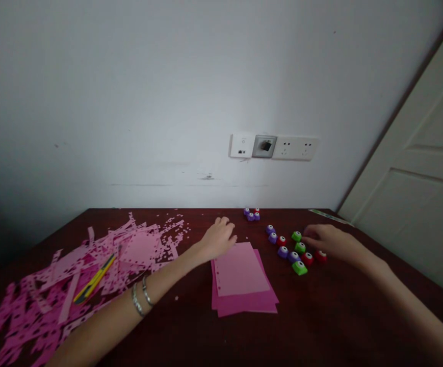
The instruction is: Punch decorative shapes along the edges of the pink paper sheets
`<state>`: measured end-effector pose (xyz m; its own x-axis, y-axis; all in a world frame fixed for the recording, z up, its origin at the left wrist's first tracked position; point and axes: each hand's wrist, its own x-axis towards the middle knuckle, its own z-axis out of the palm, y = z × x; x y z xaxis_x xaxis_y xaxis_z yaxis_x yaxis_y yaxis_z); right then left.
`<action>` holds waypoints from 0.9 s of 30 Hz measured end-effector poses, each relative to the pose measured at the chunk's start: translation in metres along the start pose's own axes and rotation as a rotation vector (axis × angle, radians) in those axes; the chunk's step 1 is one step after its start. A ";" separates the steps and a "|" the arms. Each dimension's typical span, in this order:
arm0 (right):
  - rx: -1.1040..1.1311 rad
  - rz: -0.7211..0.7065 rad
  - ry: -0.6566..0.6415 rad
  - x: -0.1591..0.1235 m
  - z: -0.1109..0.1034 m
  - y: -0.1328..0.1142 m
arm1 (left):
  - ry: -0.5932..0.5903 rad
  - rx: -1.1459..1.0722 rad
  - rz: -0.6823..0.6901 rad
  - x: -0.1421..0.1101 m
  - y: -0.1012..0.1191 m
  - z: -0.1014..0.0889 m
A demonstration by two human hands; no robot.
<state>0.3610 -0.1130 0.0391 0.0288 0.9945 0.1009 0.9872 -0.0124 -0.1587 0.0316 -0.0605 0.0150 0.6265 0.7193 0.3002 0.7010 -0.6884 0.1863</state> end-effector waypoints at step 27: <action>0.232 -0.115 -0.233 0.141 0.070 -0.081 | -0.078 -0.506 -0.071 0.146 -0.045 0.098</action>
<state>0.2741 0.0360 -0.0022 -0.1431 0.9854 -0.0917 0.9193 0.0980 -0.3811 0.1248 0.0842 -0.0410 0.6205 0.7575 0.2029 0.5025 -0.5827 0.6387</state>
